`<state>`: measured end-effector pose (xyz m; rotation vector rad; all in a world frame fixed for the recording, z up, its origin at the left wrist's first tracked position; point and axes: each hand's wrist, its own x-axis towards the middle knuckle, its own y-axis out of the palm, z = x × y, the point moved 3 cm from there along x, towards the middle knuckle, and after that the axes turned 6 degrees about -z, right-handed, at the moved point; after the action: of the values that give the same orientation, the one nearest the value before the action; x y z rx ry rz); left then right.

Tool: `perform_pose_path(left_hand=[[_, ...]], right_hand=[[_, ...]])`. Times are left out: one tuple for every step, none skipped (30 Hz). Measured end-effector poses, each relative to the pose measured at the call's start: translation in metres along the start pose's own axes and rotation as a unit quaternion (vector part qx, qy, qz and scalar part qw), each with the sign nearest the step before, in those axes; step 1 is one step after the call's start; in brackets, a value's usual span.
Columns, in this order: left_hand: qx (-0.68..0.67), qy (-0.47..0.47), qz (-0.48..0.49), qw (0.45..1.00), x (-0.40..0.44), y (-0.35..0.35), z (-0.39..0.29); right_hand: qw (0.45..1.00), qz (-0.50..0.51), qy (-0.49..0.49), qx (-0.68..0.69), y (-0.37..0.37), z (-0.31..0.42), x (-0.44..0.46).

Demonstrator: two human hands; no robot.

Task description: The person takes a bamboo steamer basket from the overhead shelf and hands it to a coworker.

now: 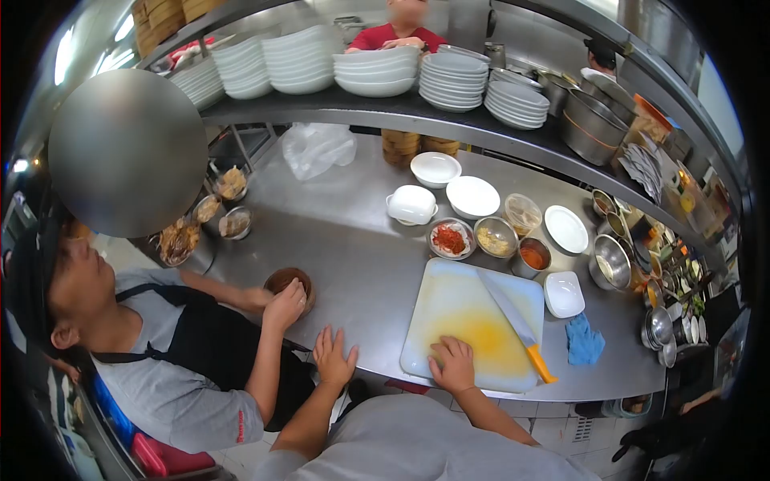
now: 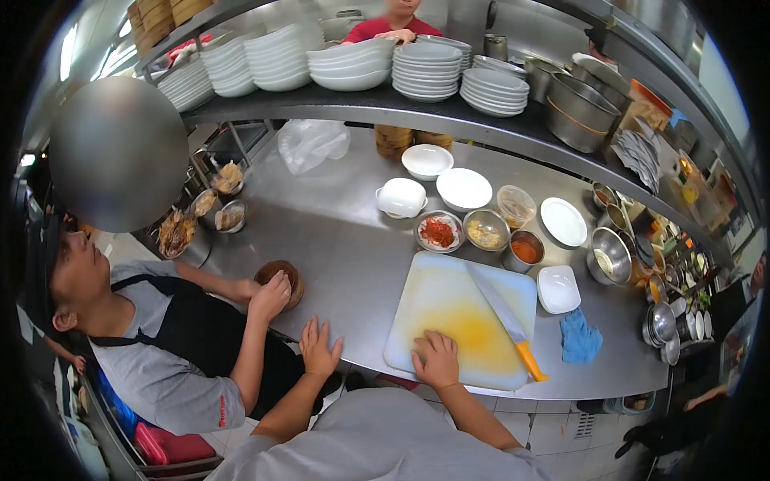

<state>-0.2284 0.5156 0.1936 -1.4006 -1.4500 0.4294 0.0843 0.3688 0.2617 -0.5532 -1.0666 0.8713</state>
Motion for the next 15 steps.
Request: perform_pose_path(left_hand=[[-0.001, 0.006, 0.001, 1.000, 0.000, 0.000, 0.000], [0.003, 0.009, -0.004, 1.000, 0.001, 0.001, 0.000], [0.006, 0.011, -0.009, 1.000, 0.001, 0.001, 0.000], [0.006, 0.016, -0.009, 1.000, 0.001, 0.003, 0.000], [0.012, 0.018, -0.011, 1.000, 0.001, 0.004, 0.001], [0.019, 0.020, -0.013, 1.000, 0.001, 0.005, 0.002], [0.020, 0.024, -0.013, 0.999, 0.001, 0.003, 0.001], [0.015, 0.018, -0.010, 1.000, 0.001, 0.002, -0.001], [0.010, 0.013, -0.009, 1.000, 0.002, -0.001, -0.003], [0.020, 0.020, 0.007, 1.000, -0.007, -0.002, 0.001], [0.026, 0.034, 0.003, 0.999, -0.001, 0.005, 0.005], [0.017, 0.035, -0.017, 0.999, 0.008, 0.009, 0.003], [0.014, 0.028, -0.014, 0.999, 0.000, 0.002, 0.000], [0.017, 0.033, -0.011, 0.999, -0.002, 0.001, 0.000], [0.010, 0.030, -0.013, 0.999, -0.002, 0.004, 0.000]], right_hand=[[1.000, 0.000, -0.002, 0.003, 0.000, 0.000, 0.000], [1.000, 0.001, -0.005, 0.006, 0.000, 0.000, 0.000], [1.000, -0.002, -0.002, 0.005, -0.001, -0.001, -0.001], [1.000, 0.000, -0.001, 0.007, -0.001, -0.001, -0.001], [1.000, 0.002, 0.000, 0.010, -0.001, -0.001, -0.001], [1.000, -0.001, 0.003, 0.010, -0.001, -0.001, -0.002], [1.000, 0.000, 0.004, 0.013, 0.000, -0.001, -0.002], [1.000, 0.000, 0.006, 0.015, 0.000, -0.002, -0.002], [1.000, -0.005, 0.007, 0.016, 0.000, -0.002, -0.013], [1.000, 0.019, 0.006, -0.007, 0.003, -0.004, -0.026], [0.999, 0.027, -0.005, -0.034, 0.010, -0.012, -0.010], [0.999, -0.004, -0.019, -0.040, 0.008, -0.017, 0.014], [1.000, -0.009, -0.012, -0.015, 0.000, -0.009, 0.007], [1.000, -0.005, -0.001, 0.013, -0.005, -0.002, -0.004], [1.000, -0.006, 0.003, 0.014, -0.005, -0.003, -0.006]])
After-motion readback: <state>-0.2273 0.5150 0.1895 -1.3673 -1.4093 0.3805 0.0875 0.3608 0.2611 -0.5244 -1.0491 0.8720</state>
